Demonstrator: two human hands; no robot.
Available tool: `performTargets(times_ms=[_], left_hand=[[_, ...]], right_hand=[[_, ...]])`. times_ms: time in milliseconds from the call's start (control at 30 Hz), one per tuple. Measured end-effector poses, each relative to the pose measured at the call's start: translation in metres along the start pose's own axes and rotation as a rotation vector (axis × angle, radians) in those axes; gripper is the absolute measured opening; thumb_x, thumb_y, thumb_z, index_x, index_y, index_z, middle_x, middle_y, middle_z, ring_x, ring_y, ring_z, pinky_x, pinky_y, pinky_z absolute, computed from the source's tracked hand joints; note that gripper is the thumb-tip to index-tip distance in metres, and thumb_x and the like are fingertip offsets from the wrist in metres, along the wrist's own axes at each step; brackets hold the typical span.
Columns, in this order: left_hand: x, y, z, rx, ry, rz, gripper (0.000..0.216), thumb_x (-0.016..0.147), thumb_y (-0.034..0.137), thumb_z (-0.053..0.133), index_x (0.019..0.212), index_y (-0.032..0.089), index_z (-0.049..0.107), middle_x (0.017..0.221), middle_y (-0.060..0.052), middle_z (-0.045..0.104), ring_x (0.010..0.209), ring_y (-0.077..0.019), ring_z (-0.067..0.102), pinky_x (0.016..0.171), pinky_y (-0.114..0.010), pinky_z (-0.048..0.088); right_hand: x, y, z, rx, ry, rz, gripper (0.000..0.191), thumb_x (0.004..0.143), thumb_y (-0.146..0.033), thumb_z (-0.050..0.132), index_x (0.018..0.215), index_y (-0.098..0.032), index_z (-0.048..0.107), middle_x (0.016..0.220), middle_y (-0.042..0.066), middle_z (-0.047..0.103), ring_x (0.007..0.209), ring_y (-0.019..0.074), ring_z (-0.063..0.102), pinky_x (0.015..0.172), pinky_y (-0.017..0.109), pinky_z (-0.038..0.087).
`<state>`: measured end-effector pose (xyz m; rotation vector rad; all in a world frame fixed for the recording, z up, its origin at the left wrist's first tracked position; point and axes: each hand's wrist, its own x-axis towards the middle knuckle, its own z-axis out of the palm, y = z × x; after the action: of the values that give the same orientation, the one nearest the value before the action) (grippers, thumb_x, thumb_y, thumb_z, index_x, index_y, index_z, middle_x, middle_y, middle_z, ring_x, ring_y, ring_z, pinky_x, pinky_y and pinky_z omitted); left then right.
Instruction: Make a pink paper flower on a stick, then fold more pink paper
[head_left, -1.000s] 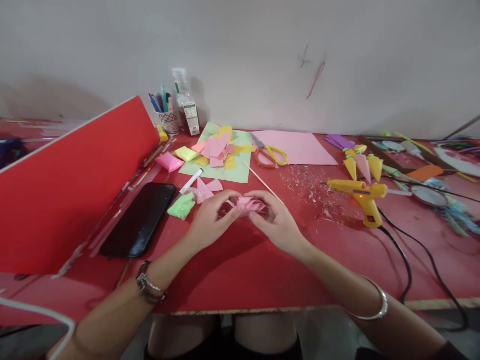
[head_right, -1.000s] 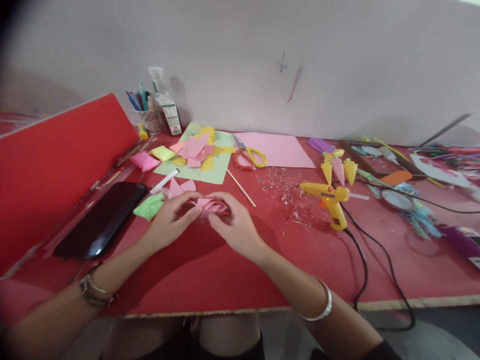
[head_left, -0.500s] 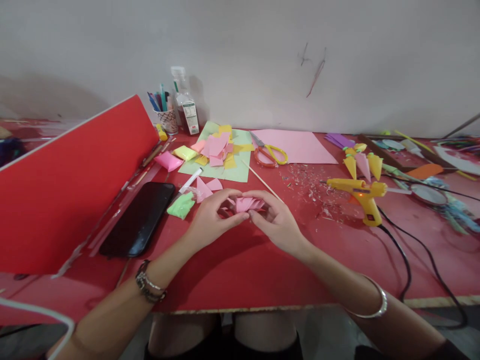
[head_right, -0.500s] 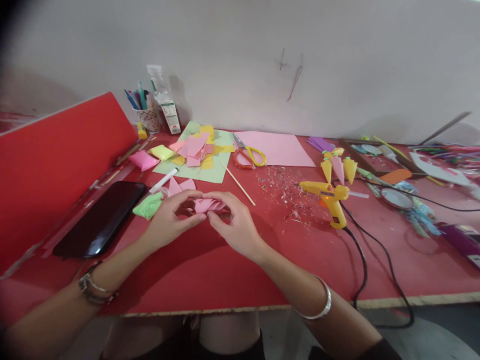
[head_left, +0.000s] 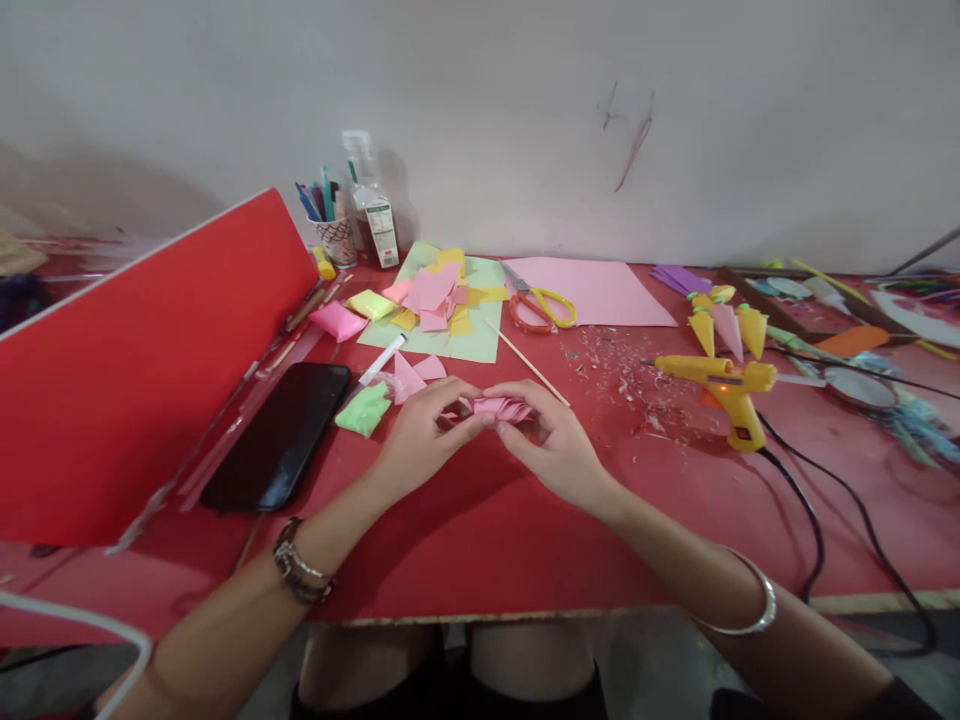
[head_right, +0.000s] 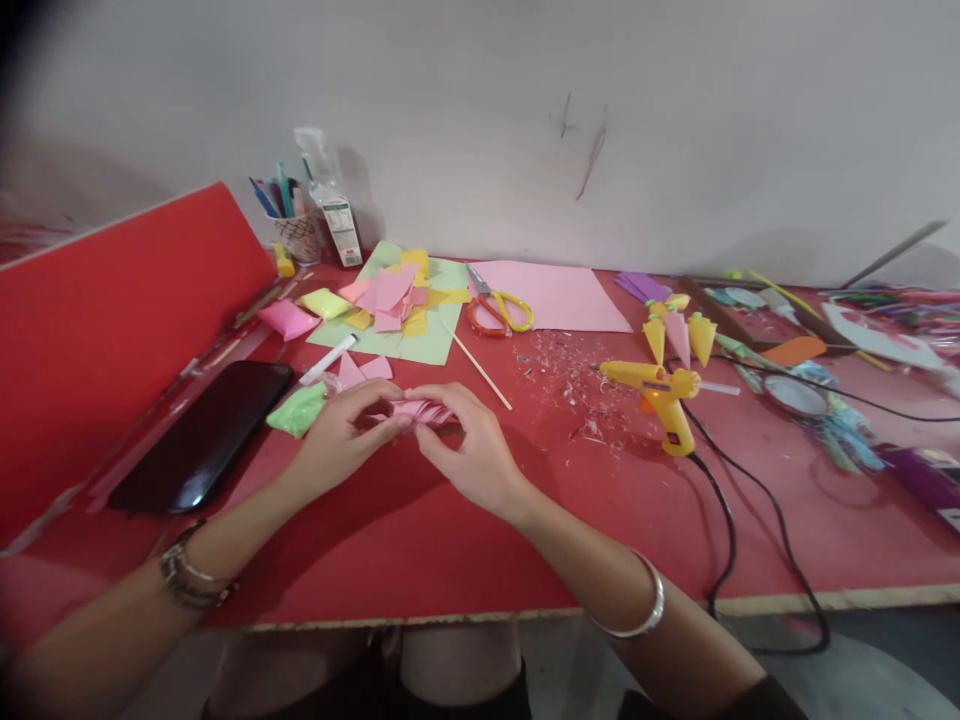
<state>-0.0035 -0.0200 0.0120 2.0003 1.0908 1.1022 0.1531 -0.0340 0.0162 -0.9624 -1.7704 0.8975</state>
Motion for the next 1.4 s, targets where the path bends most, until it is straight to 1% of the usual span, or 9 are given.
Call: performTargets(times_ms=[133,300,433,567,900,1067,1167,1233,1400], left_hand=[[-0.0006,0.0003,0.0011,-0.005,0.009,-0.031,0.018,0.074,0.032,0.053,0.084,0.017,0.054,0.076,-0.001,0.059,0.064,-0.0097,0.054,0.054,-0.02,0.044],[-0.0009,0.0007,0.0013,-0.013,-0.006,-0.026,0.026,0.069,0.032,0.057,0.089,0.017,0.054,0.085,-0.004,0.06,0.075,-0.013,0.055,0.06,-0.023,0.046],[-0.0006,0.0013,-0.0002,-0.052,-0.037,-0.045,0.019,0.073,0.029,0.052,0.088,0.017,0.054,0.084,-0.004,0.059,0.072,-0.0119,0.054,0.06,-0.023,0.046],[0.0004,0.0007,-0.0013,-0.073,-0.05,-0.036,0.019,0.076,0.03,0.049,0.088,0.016,0.055,0.081,-0.004,0.057,0.072,-0.0117,0.053,0.059,-0.022,0.045],[0.001,-0.0004,-0.0022,-0.079,0.02,0.041,0.017,0.075,0.03,0.053,0.084,0.016,0.057,0.08,-0.003,0.058,0.071,-0.0112,0.053,0.061,-0.021,0.045],[0.0012,0.0002,-0.0017,-0.071,0.028,0.062,0.016,0.074,0.03,0.055,0.084,0.018,0.058,0.08,-0.002,0.057,0.069,-0.0105,0.053,0.057,-0.02,0.045],[0.0014,0.0003,-0.0015,-0.093,0.018,0.056,0.016,0.074,0.028,0.055,0.085,0.018,0.058,0.078,-0.001,0.056,0.069,-0.0104,0.053,0.057,-0.02,0.045],[0.0017,0.0003,-0.0013,-0.115,0.014,0.044,0.014,0.074,0.027,0.054,0.083,0.017,0.057,0.075,-0.001,0.056,0.067,-0.0103,0.052,0.057,-0.021,0.045],[0.0025,0.0013,-0.0012,-0.254,-0.044,-0.041,0.012,0.073,0.026,0.053,0.079,0.017,0.056,0.072,0.0,0.057,0.06,-0.0084,0.051,0.054,-0.02,0.045]], right_hand=[[-0.0007,0.0001,-0.0006,-0.029,0.003,-0.029,0.031,0.071,-0.009,0.049,0.099,-0.022,0.05,0.094,0.002,0.056,0.08,0.0097,0.055,0.069,0.022,0.048],[-0.0005,-0.0006,-0.0011,-0.113,-0.018,-0.101,0.037,0.068,-0.004,0.048,0.099,-0.022,0.05,0.093,0.003,0.054,0.084,0.0121,0.054,0.069,0.025,0.048],[0.0001,-0.001,-0.0014,-0.119,-0.013,-0.139,0.036,0.068,-0.003,0.047,0.099,-0.022,0.05,0.092,0.004,0.052,0.084,0.0128,0.052,0.069,0.026,0.048],[-0.0001,-0.0015,-0.0025,-0.078,-0.024,-0.129,0.036,0.069,-0.003,0.047,0.099,-0.022,0.05,0.093,0.004,0.05,0.085,0.0127,0.052,0.07,0.027,0.048],[-0.0007,-0.0008,-0.0016,-0.021,-0.033,-0.096,0.035,0.07,-0.005,0.046,0.1,-0.024,0.049,0.095,0.003,0.05,0.089,0.0127,0.052,0.074,0.028,0.049],[-0.0013,0.0002,-0.0014,-0.019,-0.04,-0.089,0.04,0.072,-0.009,0.05,0.108,-0.026,0.044,0.104,0.004,0.049,0.097,0.0143,0.05,0.079,0.031,0.047],[-0.0011,-0.0013,-0.0017,-0.056,-0.071,-0.111,0.042,0.072,-0.012,0.053,0.11,-0.027,0.044,0.104,0.004,0.049,0.097,0.0151,0.05,0.08,0.032,0.047],[-0.0007,-0.0023,-0.0021,-0.076,-0.086,-0.125,0.039,0.072,-0.014,0.055,0.108,-0.027,0.047,0.1,0.004,0.05,0.094,0.0147,0.05,0.077,0.031,0.048],[0.0002,-0.0017,-0.0037,-0.152,-0.059,-0.17,0.032,0.072,-0.016,0.057,0.102,-0.026,0.053,0.094,0.003,0.051,0.089,0.0142,0.052,0.076,0.032,0.047]])
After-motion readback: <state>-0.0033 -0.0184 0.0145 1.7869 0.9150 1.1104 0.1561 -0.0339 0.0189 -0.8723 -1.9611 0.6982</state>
